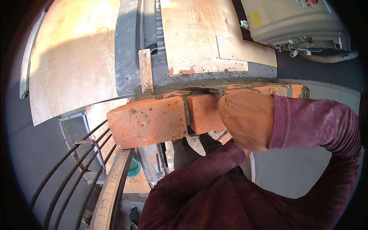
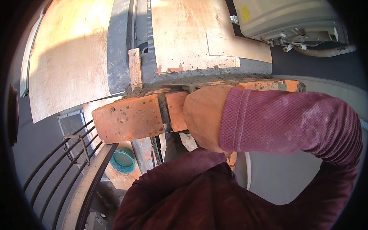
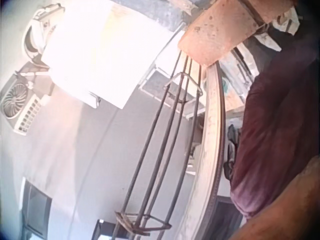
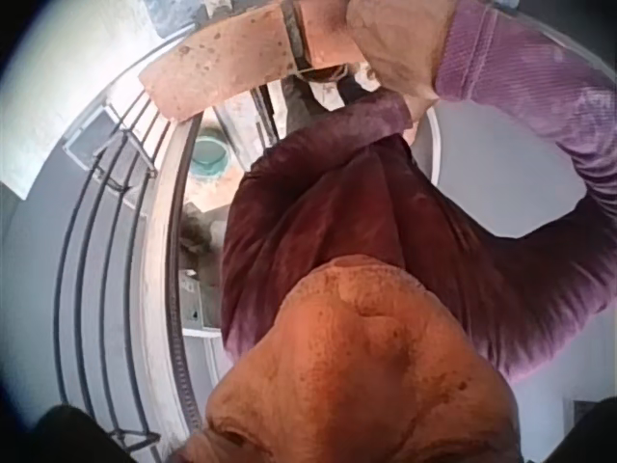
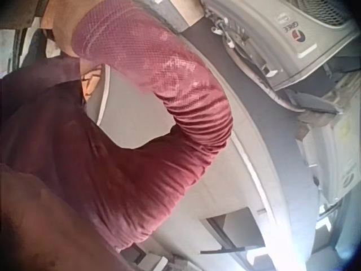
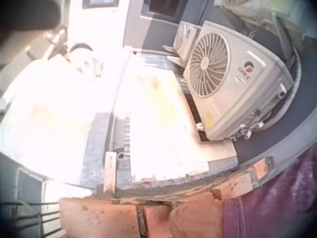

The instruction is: The person spreads mortar on a brick wall using a trowel and places a brick onto the mortar. They tap the brick with the trowel handle to level it and then scrape away the excess mortar from the wall and stir the mortar in a bucket.

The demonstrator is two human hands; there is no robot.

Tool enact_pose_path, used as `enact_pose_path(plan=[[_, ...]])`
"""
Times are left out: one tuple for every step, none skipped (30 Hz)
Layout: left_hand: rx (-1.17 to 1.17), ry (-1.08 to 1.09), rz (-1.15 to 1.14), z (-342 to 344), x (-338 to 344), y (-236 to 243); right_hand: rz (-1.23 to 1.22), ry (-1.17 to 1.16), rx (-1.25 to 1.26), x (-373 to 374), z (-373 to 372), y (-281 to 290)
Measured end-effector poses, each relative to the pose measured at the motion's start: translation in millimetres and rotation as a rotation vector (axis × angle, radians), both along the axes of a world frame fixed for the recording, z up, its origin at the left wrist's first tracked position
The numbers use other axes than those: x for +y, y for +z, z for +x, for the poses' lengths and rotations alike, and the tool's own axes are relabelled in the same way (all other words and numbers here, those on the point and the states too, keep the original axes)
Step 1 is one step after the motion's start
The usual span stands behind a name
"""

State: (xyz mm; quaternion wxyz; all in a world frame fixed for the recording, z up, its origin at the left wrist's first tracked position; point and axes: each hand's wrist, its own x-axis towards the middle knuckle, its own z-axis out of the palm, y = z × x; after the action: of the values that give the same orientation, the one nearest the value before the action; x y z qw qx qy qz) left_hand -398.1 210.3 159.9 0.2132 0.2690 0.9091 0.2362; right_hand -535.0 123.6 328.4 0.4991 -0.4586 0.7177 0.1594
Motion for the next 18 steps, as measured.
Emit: enact_pose_path(plan=[[-0.002,0.013,0.007,-0.4,0.0,-0.8,-0.086,0.009,0.007,-2.2,4.6,-2.7],[-0.003,0.028,0.012,-2.4,0.3,-2.1,-0.172,0.017,0.015,-3.9,8.5,-4.3],[-0.001,0.043,0.013,-2.4,0.0,-2.9,-0.224,0.040,0.023,-5.0,11.3,-4.5],[0.018,0.052,0.017,-1.3,0.0,-0.8,-0.271,0.058,0.043,-11.3,15.6,4.6],[0.032,0.055,0.024,0.6,2.7,2.3,-0.356,0.071,0.049,-10.4,19.5,7.0],[0.025,0.078,0.022,0.0,-0.1,0.0,-0.449,0.103,0.034,-13.1,20.0,2.3],[0.013,0.100,0.020,-0.6,-1.4,-0.7,-0.582,0.128,0.005,-11.3,21.1,-13.1],[-0.010,0.116,0.022,-1.2,-0.8,0.3,-0.715,0.150,-0.022,-10.6,20.2,-22.3],[-0.037,0.131,0.030,-4.3,-1.0,-0.2,-0.620,0.131,0.018,-10.6,17.8,-25.6],[-0.057,0.132,0.054,-8.3,1.9,2.8,-0.512,0.100,0.076,-1.6,12.9,-26.1],[-0.078,0.150,0.075,-10.7,0.9,4.6,-0.405,0.077,0.124,6.6,9.6,-25.5],[-0.072,0.169,0.091,-12.8,-2.1,4.8,-0.297,0.054,0.171,16.3,7.4,-24.4],[-0.024,0.197,0.110,-14.9,-4.2,2.2,-0.269,0.027,0.210,29.7,2.9,-21.7],[0.176,0.259,0.132,-14.7,-4.3,-0.3,-0.246,0.004,0.262,45.4,-2.4,-14.4],[0.257,0.286,0.143,-13.6,-2.6,-1.7,-0.277,-0.018,0.232,66.3,-11.3,-9.7],[0.339,0.304,0.160,-15.2,-5.1,1.8,-0.306,-0.048,0.208,90.5,-16.6,-3.2],[0.422,0.329,0.174,-14.2,-8.3,5.4,-0.249,-0.080,0.268,103.8,-12.1,17.4],[0.427,0.301,0.138,-12.9,-12.0,8.2,-0.192,-0.112,0.327,116.1,-8.8,43.4]])
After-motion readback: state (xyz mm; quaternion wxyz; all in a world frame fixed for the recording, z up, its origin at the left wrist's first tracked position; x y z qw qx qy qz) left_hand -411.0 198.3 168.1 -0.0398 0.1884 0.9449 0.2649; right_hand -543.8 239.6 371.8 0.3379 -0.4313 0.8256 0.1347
